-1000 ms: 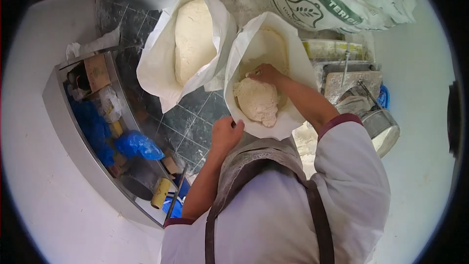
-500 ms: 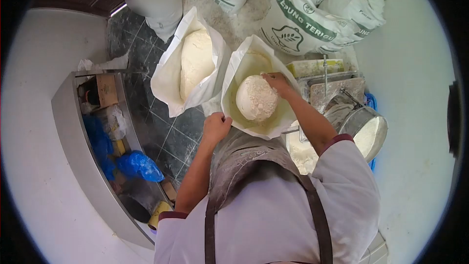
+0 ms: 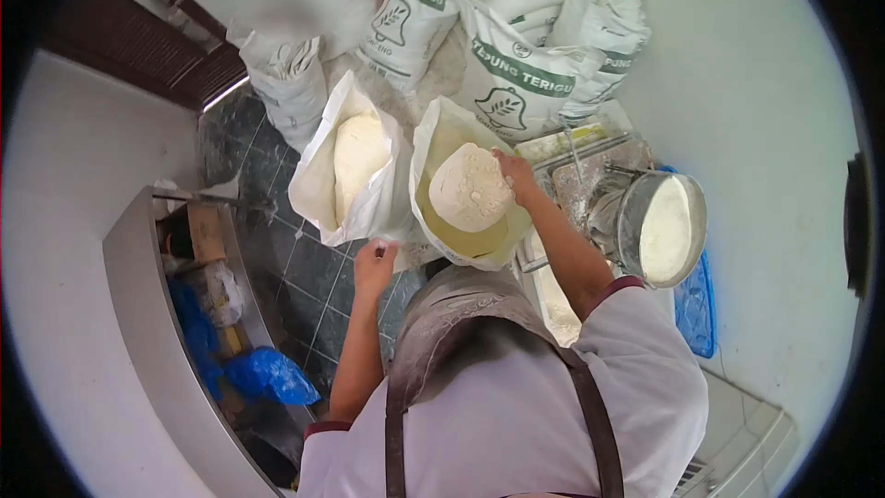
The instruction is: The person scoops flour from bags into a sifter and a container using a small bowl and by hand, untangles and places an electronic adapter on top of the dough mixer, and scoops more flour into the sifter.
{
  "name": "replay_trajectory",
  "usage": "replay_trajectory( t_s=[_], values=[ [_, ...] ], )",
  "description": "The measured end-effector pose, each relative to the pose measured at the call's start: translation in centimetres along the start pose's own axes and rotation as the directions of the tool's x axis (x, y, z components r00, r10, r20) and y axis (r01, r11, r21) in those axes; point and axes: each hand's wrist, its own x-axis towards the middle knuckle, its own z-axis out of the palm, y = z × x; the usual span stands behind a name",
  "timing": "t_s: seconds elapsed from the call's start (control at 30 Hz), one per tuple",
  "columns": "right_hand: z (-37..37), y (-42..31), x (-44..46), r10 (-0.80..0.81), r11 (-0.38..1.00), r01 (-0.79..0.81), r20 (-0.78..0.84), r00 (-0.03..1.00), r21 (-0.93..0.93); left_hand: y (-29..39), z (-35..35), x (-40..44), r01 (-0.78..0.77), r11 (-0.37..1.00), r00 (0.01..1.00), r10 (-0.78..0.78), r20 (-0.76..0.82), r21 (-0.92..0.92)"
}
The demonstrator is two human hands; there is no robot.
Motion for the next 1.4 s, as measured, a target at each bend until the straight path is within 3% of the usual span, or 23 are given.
replay_trajectory(
  t_s=[0.07,0.23,0.33,0.47,0.53,0.6,0.73,0.8,0.83,0.9,0.93,0.97,1.0,1.03,1.07,1.13,1.27,1.33,1.4],
  values=[
    [-0.3,-0.8,-1.4,0.011,0.998,-0.009,-0.033,0.999,0.059,-0.6,-0.4,0.1,-0.049,0.999,0.999,0.049,0.019,-0.012],
    [-2.9,-3.2,-5.4,0.065,0.984,-0.053,-0.069,0.996,0.170,-1.0,-0.8,0.4,0.027,0.997,0.998,-0.023,0.052,-0.078],
    [-6.8,-2.6,-6.1,-0.065,0.964,0.073,-0.038,0.997,0.254,-0.9,-0.6,0.7,0.082,0.975,0.991,-0.057,0.124,-0.208],
    [-14.3,-4.1,-10.1,-0.047,0.937,0.115,-0.205,0.978,0.331,-4.8,-0.4,1.2,0.106,0.959,0.966,-0.038,0.255,-0.262],
    [-20.2,-1.8,-9.0,-0.148,0.868,0.210,-0.170,0.974,0.450,-7.8,-0.3,1.0,0.092,0.992,0.964,-0.066,0.259,-0.090],
    [-23.4,-5.5,-16.9,-0.209,0.909,0.308,-0.332,0.920,0.282,-11.2,0.3,0.2,0.198,0.973,0.953,-0.163,0.255,-0.118],
    [-35.9,-2.7,-19.3,-0.097,0.903,0.291,-0.510,0.855,0.316,-15.8,1.0,-3.3,0.431,0.895,0.888,-0.397,0.230,-0.118],
    [-40.6,-2.2,-20.9,-0.075,0.988,0.146,-0.675,0.734,0.049,-16.8,1.9,-4.9,0.476,0.873,0.865,-0.443,0.237,-0.103],
    [-42.4,-1.8,-21.4,-0.070,0.989,0.139,-0.675,0.734,0.049,-17.2,2.2,-5.7,0.511,0.854,0.846,-0.478,0.234,-0.103],
    [-44.4,-1.6,-21.7,-0.232,0.964,0.042,-0.751,0.618,-0.263,-17.6,3.0,-6.8,0.507,0.858,0.847,-0.478,0.233,-0.080],
    [-44.5,-1.2,-21.0,-0.233,0.963,0.042,-0.746,0.624,-0.265,-17.8,3.2,-7.2,0.496,0.866,0.851,-0.471,0.232,-0.059],
    [-43.2,-1.3,-20.5,-0.369,0.871,-0.113,-0.788,0.492,-0.478,-17.9,3.2,-7.6,0.499,0.864,0.851,-0.475,0.226,-0.062],
    [-41.9,-1.6,-20.0,-0.523,0.720,-0.293,-0.770,0.366,-0.629,-17.9,3.3,-7.8,0.517,0.851,0.841,-0.485,0.239,-0.093],
    [-41.0,-0.8,-19.1,-0.657,0.617,-0.230,-0.654,0.375,-0.752,-18.0,3.7,-8.0,0.536,0.835,0.830,-0.495,0.254,-0.125],
    [-40.8,1.2,-17.1,-0.775,0.444,-0.291,-0.526,0.350,-0.848,-17.4,4.0,-8.2,0.542,0.830,0.828,-0.500,0.254,-0.132],
    [-37.7,1.7,-16.7,-0.814,0.281,-0.355,-0.417,0.404,-0.892,-15.9,4.0,-8.4,0.562,0.822,0.813,-0.529,0.242,-0.092],
    [-35.4,0.4,-17.9,-0.871,0.203,-0.386,-0.346,0.349,-0.900,-16.8,4.3,-7.9,0.572,0.812,0.809,-0.537,0.240,-0.111],
    [-36.1,-0.5,-19.8,-0.874,0.280,-0.385,-0.399,0.278,-0.880,-16.4,4.3,-8.1,0.550,0.822,0.824,-0.504,0.258,-0.149],
    [-37.8,-0.2,-20.2,-0.898,0.261,-0.376,-0.367,0.245,-0.889,-17.9,4.5,-7.7,0.544,0.824,0.826,-0.494,0.270,-0.156]
  ],
)
